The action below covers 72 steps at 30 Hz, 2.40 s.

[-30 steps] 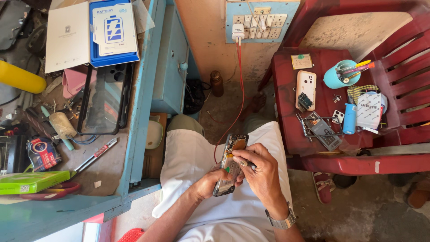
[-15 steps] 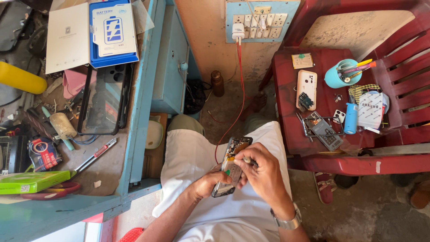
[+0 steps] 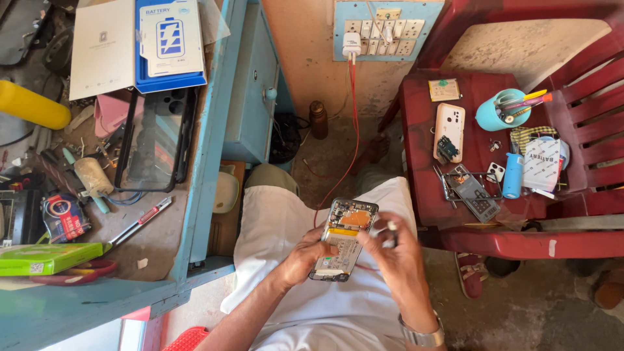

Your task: The person replaces the battery in a disassembled smartphone. They open a new battery package, remove the battery, and install it into the phone's chassis. They then connect the battery ribbon cable to the motherboard and test the device by plugging in a charger and pressing the power button.

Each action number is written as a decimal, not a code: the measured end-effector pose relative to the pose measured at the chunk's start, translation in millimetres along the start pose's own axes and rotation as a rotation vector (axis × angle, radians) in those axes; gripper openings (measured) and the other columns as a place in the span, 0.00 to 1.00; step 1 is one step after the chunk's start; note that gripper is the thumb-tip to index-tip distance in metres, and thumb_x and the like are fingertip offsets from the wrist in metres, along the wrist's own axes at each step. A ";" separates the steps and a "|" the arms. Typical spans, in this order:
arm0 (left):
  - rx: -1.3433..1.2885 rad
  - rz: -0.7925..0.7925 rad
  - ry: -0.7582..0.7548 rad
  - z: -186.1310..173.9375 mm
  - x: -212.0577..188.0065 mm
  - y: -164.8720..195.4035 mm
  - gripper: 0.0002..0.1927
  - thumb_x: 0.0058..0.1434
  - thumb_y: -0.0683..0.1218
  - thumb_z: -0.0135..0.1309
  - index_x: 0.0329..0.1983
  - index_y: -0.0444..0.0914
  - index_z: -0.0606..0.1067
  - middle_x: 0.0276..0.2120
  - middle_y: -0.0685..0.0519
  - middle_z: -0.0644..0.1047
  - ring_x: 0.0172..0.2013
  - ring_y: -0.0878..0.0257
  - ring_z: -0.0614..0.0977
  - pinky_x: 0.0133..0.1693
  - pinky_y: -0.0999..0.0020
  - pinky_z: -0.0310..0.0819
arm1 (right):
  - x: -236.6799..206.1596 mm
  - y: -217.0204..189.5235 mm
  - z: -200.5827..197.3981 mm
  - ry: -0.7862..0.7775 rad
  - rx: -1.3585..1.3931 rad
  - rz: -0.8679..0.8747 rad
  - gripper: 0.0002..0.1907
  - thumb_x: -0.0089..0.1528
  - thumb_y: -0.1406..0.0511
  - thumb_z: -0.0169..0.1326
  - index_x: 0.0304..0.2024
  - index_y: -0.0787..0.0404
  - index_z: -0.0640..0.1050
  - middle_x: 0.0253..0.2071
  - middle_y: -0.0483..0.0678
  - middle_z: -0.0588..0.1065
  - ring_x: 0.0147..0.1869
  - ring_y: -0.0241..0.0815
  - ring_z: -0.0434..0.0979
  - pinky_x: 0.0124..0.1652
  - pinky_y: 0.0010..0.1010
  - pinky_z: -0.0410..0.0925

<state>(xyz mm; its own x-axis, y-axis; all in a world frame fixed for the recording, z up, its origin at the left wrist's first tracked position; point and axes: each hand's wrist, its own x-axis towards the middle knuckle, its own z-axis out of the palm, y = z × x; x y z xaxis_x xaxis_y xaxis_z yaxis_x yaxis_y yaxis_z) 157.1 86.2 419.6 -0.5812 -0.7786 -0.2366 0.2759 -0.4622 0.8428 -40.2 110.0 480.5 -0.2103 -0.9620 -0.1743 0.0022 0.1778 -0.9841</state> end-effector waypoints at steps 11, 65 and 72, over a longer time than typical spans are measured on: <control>0.113 0.196 0.148 15.3 0.9 25.2 0.14 0.73 0.46 0.45 0.56 0.33 0.71 0.46 0.52 0.78 0.47 0.67 0.76 0.49 0.69 0.72 | -10.6 9.0 2.7 -0.147 0.197 0.170 0.09 0.60 0.67 0.62 0.36 0.67 0.78 0.30 0.44 0.78 0.32 0.29 0.76 0.35 0.27 0.76; 0.261 0.300 -0.097 5.6 -21.4 52.9 0.27 0.72 0.42 0.48 0.72 0.29 0.59 0.57 0.46 0.71 0.58 0.62 0.73 0.59 0.66 0.70 | -15.8 8.1 0.6 -0.192 0.178 0.141 0.14 0.59 0.66 0.63 0.44 0.68 0.81 0.32 0.44 0.79 0.33 0.29 0.73 0.33 0.22 0.69; 0.206 0.276 -0.100 1.9 -18.1 45.6 0.26 0.74 0.45 0.48 0.73 0.32 0.60 0.58 0.50 0.71 0.59 0.65 0.72 0.61 0.68 0.68 | -17.2 6.6 -0.3 -0.189 0.143 0.085 0.12 0.60 0.66 0.64 0.42 0.69 0.81 0.30 0.43 0.77 0.31 0.28 0.69 0.31 0.22 0.65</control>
<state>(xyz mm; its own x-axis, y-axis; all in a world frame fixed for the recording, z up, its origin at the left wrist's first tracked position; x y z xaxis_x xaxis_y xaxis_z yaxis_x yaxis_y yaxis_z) 178.8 80.0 463.1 -0.5813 -0.8119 0.0537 0.2788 -0.1367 0.9506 -36.8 127.8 477.0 -0.0165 -0.9689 -0.2469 0.1532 0.2416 -0.9582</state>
